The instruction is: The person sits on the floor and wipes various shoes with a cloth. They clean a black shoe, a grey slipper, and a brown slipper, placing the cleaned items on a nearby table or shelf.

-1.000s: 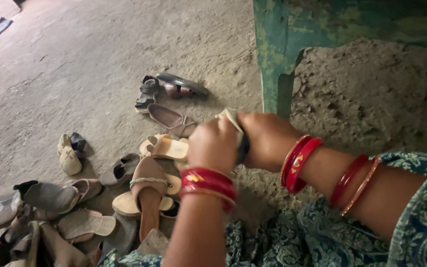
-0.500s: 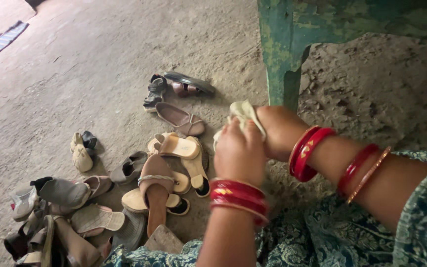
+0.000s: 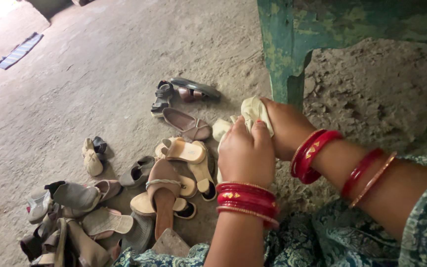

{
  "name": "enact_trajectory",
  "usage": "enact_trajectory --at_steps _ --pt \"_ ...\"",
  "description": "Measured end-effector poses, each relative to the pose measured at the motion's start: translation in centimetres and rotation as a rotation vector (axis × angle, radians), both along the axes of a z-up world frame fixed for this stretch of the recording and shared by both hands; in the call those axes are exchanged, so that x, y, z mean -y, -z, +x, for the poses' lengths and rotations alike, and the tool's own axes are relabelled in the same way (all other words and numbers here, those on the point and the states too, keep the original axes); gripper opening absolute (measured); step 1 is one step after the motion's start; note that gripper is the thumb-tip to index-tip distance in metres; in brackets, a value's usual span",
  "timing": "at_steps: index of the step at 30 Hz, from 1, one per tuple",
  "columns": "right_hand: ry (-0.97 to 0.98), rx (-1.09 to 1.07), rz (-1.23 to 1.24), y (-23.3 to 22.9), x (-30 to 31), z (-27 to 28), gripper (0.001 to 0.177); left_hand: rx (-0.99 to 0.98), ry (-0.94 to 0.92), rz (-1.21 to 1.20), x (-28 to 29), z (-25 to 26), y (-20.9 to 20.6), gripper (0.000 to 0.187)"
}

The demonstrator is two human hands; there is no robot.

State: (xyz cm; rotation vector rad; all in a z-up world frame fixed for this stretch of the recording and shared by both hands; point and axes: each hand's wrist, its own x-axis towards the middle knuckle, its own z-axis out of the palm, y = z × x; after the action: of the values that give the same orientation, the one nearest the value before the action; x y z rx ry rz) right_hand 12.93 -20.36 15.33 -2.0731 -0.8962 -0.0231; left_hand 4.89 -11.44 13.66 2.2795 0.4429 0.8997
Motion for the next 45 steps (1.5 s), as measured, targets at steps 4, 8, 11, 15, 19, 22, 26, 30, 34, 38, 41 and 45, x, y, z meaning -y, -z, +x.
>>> enact_trajectory --at_steps 4,8,11,15,19,22,26,30,34,38,41,45 --pt "0.083 -0.078 -0.101 0.1 -0.6 -0.7 0.044 -0.271 0.076 -0.097 -2.9 1.6 2.3 0.039" --pt "0.041 -0.149 -0.126 -2.4 -0.9 -2.6 0.062 -0.359 0.172 0.097 -9.7 5.3 6.3 0.037" --pt "-0.073 -0.207 -0.061 -3.5 -0.9 -3.5 0.069 -0.508 0.21 0.05 -13.9 5.6 7.2 0.041" --pt "-0.161 -0.356 -0.285 -3.8 -0.9 -2.6 0.09 -0.406 0.173 0.025 -11.7 4.2 6.0 0.036" --pt "-0.184 -0.38 -0.191 -3.0 -0.8 -2.1 0.106 -0.258 0.074 -0.564 -6.8 2.1 2.0 0.046" --pt "-0.197 -0.432 -0.184 -2.3 -0.8 -2.0 0.112 -0.183 0.056 -0.571 -5.1 0.6 0.6 0.042" --pt "-0.219 -0.312 -0.245 -2.1 -0.8 -1.6 0.113 -0.076 0.134 -0.648 -4.5 0.3 1.0 0.042" --pt "-0.17 -0.084 -0.261 -1.0 -1.2 -1.6 0.109 -0.06 0.109 -0.561 -4.1 0.4 1.2 0.042" --pt "-0.078 0.019 -0.278 0.3 -1.3 -0.7 0.096 -0.081 0.011 -0.27 -3.6 0.3 1.6 0.039" --pt "-0.05 0.047 -0.258 0.2 -1.4 -0.4 0.087 -0.074 0.073 0.128 -5.2 2.5 5.7 0.031" --pt "-0.09 -0.035 -0.178 -1.3 -1.2 -1.4 0.087 -0.066 0.17 0.316 -9.6 4.9 9.7 0.031" --pt "-0.216 -0.119 -0.022 -3.6 0.0 -3.2 0.079 -0.189 0.126 0.098 -13.9 4.0 10.9 0.027"
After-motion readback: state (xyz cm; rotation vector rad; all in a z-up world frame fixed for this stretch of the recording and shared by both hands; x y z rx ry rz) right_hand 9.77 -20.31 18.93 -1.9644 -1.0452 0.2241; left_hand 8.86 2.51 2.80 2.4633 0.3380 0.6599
